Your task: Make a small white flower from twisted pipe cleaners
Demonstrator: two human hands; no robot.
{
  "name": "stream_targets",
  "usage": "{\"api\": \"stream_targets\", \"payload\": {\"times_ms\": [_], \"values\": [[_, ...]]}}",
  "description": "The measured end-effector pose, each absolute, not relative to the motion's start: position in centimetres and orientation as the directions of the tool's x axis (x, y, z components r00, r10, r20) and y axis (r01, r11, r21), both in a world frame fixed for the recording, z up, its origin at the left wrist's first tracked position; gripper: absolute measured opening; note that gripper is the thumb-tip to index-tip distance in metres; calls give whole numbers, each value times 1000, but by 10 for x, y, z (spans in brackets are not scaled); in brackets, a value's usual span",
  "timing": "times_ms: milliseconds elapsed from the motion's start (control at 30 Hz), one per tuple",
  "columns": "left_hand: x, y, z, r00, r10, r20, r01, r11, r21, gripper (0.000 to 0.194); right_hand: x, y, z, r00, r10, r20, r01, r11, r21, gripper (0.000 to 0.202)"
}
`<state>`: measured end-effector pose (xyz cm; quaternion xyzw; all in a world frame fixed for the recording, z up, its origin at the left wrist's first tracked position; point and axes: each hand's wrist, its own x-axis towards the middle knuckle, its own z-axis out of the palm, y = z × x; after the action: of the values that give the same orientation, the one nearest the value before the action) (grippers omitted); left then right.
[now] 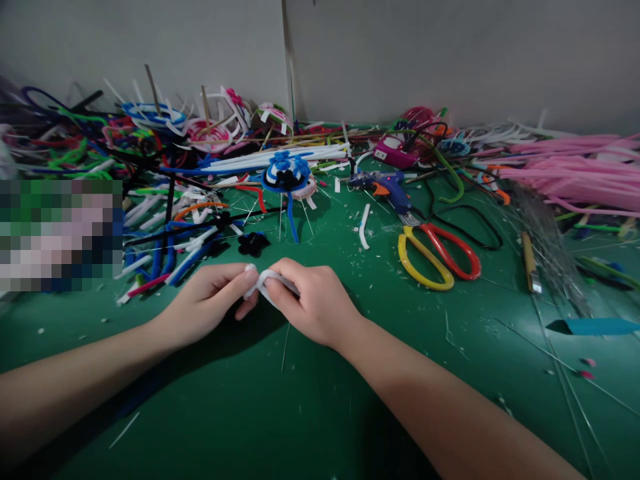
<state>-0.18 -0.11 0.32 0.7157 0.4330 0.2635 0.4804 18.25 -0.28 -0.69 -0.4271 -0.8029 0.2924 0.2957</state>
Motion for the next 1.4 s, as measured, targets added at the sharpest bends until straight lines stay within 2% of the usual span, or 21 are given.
{"api": "stream_targets", "payload": {"times_ms": [1400], "values": [[-2, -2, 3, 490, 871, -28, 342, -163, 925, 41, 182, -2, -6, -476, 849, 231, 526, 485, -699, 22]]}}
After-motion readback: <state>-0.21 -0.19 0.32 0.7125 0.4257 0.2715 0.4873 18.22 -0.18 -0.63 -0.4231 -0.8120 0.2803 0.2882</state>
